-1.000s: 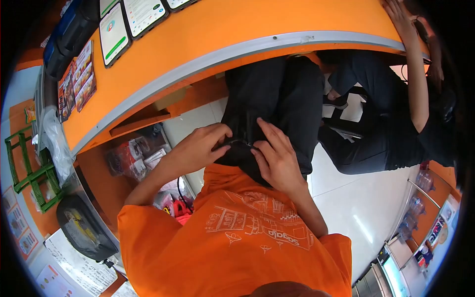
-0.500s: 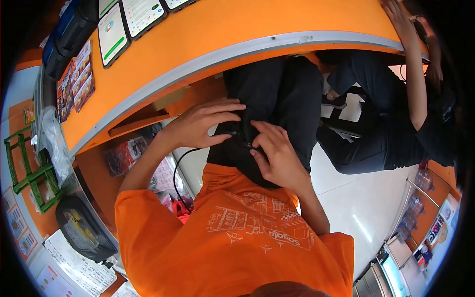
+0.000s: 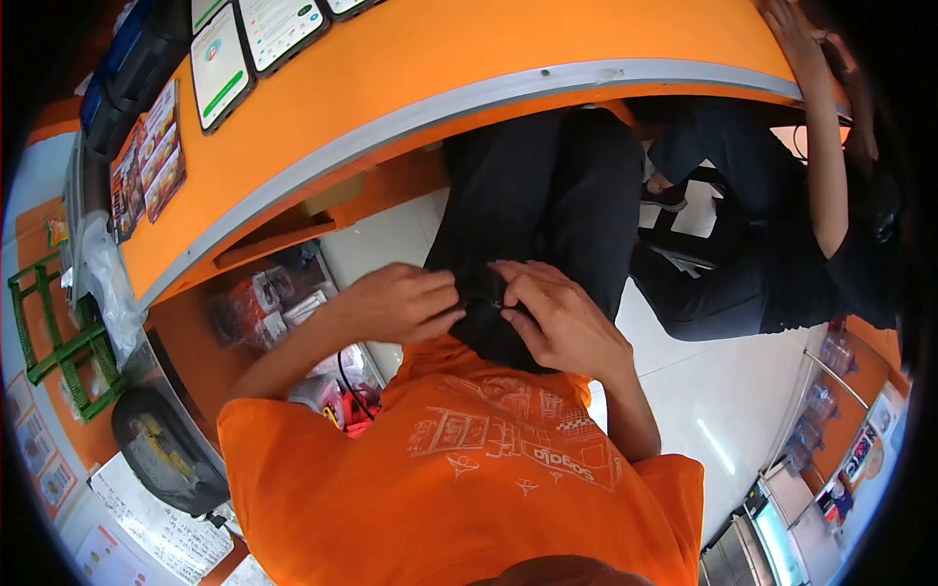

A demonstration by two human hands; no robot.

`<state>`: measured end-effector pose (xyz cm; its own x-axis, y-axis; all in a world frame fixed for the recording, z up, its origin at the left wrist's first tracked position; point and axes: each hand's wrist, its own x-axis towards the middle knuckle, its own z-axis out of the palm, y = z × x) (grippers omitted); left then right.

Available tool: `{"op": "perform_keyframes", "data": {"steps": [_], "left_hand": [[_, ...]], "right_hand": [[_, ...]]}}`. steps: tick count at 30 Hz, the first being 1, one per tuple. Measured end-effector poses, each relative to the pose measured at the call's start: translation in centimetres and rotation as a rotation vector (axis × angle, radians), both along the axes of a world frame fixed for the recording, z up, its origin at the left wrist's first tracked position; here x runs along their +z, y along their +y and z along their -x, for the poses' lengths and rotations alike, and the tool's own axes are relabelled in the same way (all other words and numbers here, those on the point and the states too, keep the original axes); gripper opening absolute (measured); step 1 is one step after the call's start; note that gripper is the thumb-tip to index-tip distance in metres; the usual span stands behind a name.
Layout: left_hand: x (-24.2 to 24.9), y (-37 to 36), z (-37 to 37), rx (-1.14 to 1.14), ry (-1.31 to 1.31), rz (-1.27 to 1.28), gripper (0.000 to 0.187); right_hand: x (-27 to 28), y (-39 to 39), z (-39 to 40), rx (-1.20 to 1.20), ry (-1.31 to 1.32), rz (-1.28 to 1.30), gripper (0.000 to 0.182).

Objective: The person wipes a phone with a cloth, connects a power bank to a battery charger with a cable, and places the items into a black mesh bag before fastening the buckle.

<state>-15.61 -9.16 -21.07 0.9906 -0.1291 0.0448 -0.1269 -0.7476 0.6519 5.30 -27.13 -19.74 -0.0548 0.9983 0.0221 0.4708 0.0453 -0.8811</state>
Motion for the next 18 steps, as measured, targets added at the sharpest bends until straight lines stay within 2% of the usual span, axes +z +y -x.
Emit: {"op": "perform_keyframes", "data": {"steps": [4, 7, 11, 13, 18], "left_hand": [[-0.2, -1.0, 2.2, 0.212, 0.191, 0.13, 0.024], [-1.3, -0.1, 2.0, 0.333, 0.146, 0.088, 0.026], [-1.9, 0.3, 1.5, 0.459, 0.255, 0.183, 0.027], [-2.0, 0.4, 1.2, 0.467, 0.275, 0.182, 0.026], [-2.5, 0.5, 1.2, 0.44, 0.141, 0.22, 0.023]], "right_hand": [[-1.2, 0.6, 1.2, 0.138, -0.051, 0.053, 0.016], [-1.7, 0.8, 2.1, 0.127, -0.157, 0.056, 0.012], [-1.1, 0.2, 2.9, 0.15, -0.359, 0.025, 0.014], [-0.5, -0.1, 3.2, 0.19, -0.438, 0.038, 0.023], [-0.7, -0.1, 3.0, 0.099, -0.306, 0.06, 0.014]]}}
